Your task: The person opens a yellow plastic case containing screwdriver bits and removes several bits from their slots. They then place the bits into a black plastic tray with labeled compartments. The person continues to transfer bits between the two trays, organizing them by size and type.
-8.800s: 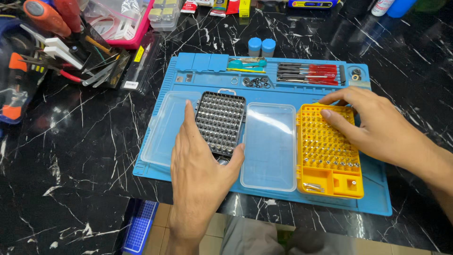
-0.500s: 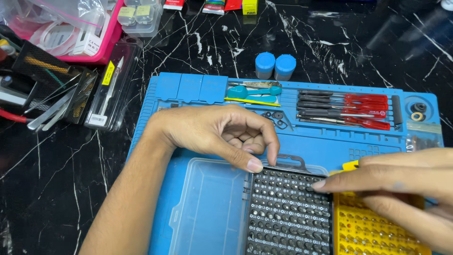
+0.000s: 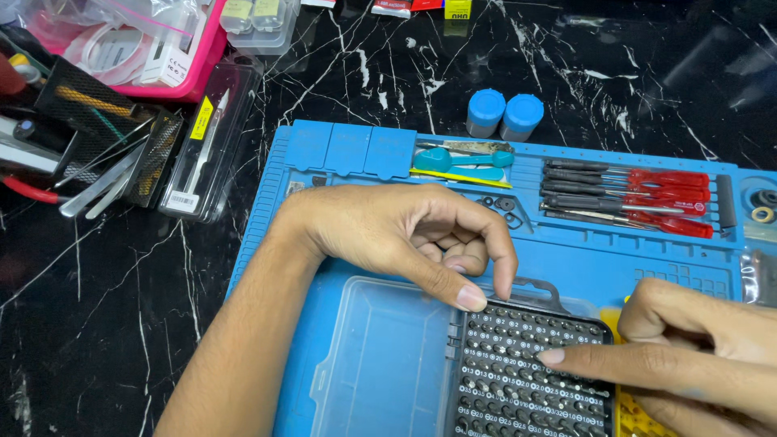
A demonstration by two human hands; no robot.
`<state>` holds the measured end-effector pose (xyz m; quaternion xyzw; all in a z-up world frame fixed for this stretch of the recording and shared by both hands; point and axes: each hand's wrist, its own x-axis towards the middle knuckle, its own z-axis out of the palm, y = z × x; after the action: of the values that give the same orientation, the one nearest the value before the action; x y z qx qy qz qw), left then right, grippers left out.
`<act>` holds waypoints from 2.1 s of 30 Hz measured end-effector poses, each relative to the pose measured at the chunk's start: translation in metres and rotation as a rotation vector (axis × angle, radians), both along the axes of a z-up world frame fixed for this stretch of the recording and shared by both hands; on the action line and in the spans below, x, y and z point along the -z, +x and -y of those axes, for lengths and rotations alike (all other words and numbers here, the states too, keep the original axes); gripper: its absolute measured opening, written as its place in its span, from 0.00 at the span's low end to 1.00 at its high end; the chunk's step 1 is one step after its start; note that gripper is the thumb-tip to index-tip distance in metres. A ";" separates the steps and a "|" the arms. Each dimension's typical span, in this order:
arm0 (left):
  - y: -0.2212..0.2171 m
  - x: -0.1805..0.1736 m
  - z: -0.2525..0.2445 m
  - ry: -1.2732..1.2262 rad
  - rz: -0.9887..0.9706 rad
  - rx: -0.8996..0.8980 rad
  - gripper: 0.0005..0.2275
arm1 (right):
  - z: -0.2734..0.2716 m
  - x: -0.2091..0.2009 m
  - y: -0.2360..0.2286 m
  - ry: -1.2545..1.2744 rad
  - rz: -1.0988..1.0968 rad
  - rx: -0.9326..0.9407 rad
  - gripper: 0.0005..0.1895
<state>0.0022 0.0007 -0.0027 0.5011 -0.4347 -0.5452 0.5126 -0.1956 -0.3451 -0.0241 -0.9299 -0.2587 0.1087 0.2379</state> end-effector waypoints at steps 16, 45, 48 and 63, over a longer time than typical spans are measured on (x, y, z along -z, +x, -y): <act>0.000 -0.004 0.002 0.017 0.038 0.013 0.10 | -0.060 -0.040 0.026 -0.550 -0.777 0.772 0.58; -0.001 -0.007 0.003 0.034 0.067 0.010 0.10 | -0.036 -0.045 -0.005 0.185 0.198 -0.085 0.16; -0.001 -0.006 0.003 0.021 0.079 0.017 0.10 | -0.043 -0.043 -0.006 0.255 0.184 -0.118 0.06; 0.000 -0.005 0.002 0.003 0.096 0.026 0.10 | -0.024 -0.025 -0.009 0.149 0.121 -0.192 0.16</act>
<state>0.0019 -0.0017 0.0023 0.5218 -0.4645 -0.5279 0.4831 -0.2048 -0.3208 0.0006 -0.8854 -0.3678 0.0551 0.2789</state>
